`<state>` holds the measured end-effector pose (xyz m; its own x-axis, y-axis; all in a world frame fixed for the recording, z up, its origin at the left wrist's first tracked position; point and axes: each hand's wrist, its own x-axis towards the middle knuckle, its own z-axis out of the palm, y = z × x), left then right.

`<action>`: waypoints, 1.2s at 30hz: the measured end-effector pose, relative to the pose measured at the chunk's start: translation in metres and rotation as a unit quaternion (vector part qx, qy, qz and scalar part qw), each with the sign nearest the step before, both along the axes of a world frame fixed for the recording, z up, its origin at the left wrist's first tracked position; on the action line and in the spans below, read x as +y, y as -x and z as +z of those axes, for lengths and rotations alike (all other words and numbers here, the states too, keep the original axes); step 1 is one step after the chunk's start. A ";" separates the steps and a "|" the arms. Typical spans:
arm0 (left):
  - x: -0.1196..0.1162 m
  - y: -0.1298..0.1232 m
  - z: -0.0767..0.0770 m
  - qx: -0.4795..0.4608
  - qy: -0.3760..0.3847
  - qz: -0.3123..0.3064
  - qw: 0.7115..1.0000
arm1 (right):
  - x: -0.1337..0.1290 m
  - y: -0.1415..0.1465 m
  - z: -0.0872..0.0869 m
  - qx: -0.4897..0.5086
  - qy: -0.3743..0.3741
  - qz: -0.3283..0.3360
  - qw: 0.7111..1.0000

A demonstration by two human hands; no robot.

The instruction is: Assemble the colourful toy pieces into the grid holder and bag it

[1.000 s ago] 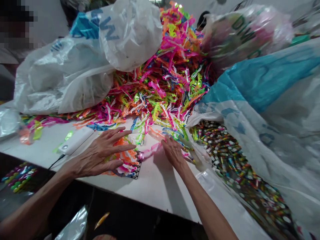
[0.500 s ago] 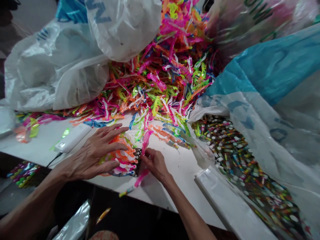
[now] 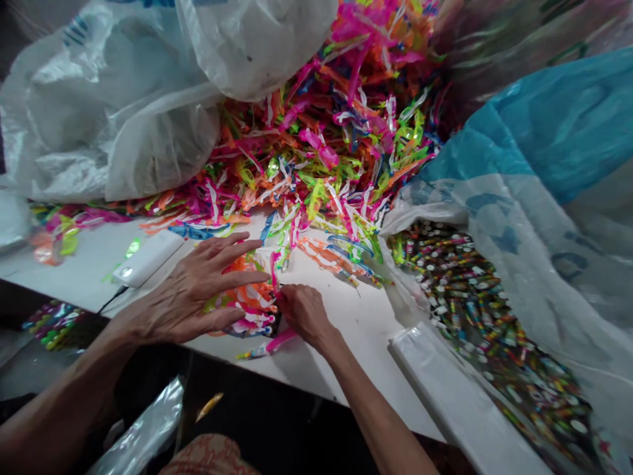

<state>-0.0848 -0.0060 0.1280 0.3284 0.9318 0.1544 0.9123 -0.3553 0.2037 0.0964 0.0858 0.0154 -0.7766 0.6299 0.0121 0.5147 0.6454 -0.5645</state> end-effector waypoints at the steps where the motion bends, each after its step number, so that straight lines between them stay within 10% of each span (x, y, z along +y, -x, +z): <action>1: 0.000 0.000 0.000 -0.002 -0.001 0.000 1.000 | 0.004 -0.001 0.000 0.018 0.032 -0.001 0.999; 7: 0.000 0.001 0.000 -0.009 -0.002 0.001 1.000 | 0.013 -0.010 -0.009 0.101 0.123 -0.033 0.987; 21: 0.002 0.001 0.000 0.007 0.001 -0.016 1.000 | -0.004 0.003 0.011 -0.087 -0.073 0.037 0.993; 27: 0.001 0.001 -0.001 0.013 -0.014 -0.011 1.000 | -0.091 -0.023 -0.014 0.091 0.071 -0.212 0.970; 30: 0.001 -0.001 -0.002 0.016 -0.016 -0.006 1.000 | -0.145 -0.009 -0.030 0.103 0.213 -0.192 0.952; 36: -0.001 0.000 -0.001 0.024 -0.013 0.002 1.000 | -0.138 -0.009 -0.027 -0.016 0.132 -0.203 0.970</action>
